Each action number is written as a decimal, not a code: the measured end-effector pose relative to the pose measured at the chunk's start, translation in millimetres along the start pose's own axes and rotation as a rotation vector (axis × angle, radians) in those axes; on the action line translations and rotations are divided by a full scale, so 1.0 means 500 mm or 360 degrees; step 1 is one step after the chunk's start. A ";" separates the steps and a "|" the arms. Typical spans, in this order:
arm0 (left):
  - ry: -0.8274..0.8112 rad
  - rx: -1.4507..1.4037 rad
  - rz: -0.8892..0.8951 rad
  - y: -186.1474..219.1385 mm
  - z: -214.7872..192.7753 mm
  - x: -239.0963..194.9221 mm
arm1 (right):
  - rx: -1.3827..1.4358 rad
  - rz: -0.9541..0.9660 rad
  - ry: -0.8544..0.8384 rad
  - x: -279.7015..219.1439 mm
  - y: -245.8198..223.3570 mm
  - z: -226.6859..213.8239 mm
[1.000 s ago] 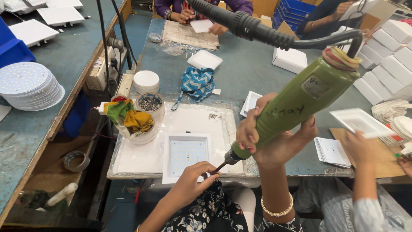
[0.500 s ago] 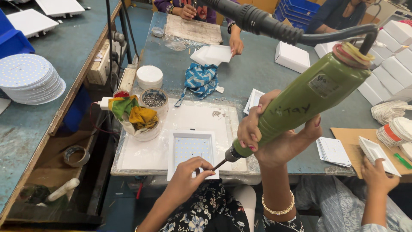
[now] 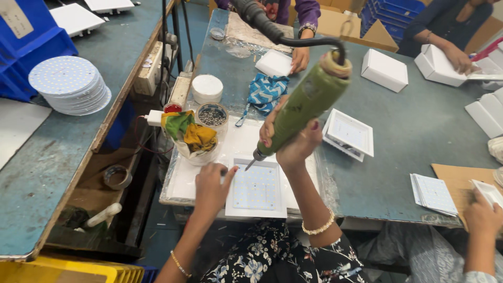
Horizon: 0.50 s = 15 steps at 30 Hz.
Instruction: The person uses a green pneumatic screwdriver to fasten screws into a white LED panel frame. They repeatedly pick up screws, align the tool, and drive the screws into the panel while seated at a factory workbench.
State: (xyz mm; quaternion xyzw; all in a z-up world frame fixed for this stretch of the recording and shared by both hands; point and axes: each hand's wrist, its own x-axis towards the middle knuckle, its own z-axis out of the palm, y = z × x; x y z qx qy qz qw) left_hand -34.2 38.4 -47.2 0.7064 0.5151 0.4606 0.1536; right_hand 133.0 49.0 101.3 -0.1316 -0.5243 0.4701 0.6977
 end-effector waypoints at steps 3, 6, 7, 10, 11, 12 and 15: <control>-0.0062 0.0003 -0.0066 -0.012 0.026 -0.001 | -0.0079 0.0020 0.0014 0.010 0.030 -0.001; -0.0072 0.0019 -0.0074 -0.014 0.031 -0.003 | -0.0047 0.0054 0.0002 0.018 0.047 -0.004; -0.0087 0.0039 -0.0081 -0.014 0.030 -0.004 | -0.0044 0.0066 0.0001 0.018 0.050 -0.005; -0.0077 0.0036 -0.0071 -0.011 0.027 -0.002 | -0.0032 0.0090 -0.0022 0.021 0.055 -0.007; -0.0078 0.0030 -0.0076 -0.010 0.026 -0.001 | -0.0027 0.0095 -0.0033 0.021 0.055 -0.006; -0.0078 0.0023 -0.0078 -0.009 0.026 0.000 | -0.0038 0.0097 -0.0035 0.020 0.055 -0.005; -0.0081 0.0008 -0.0086 -0.010 0.030 0.001 | -0.0070 0.0112 -0.0029 0.018 0.053 0.000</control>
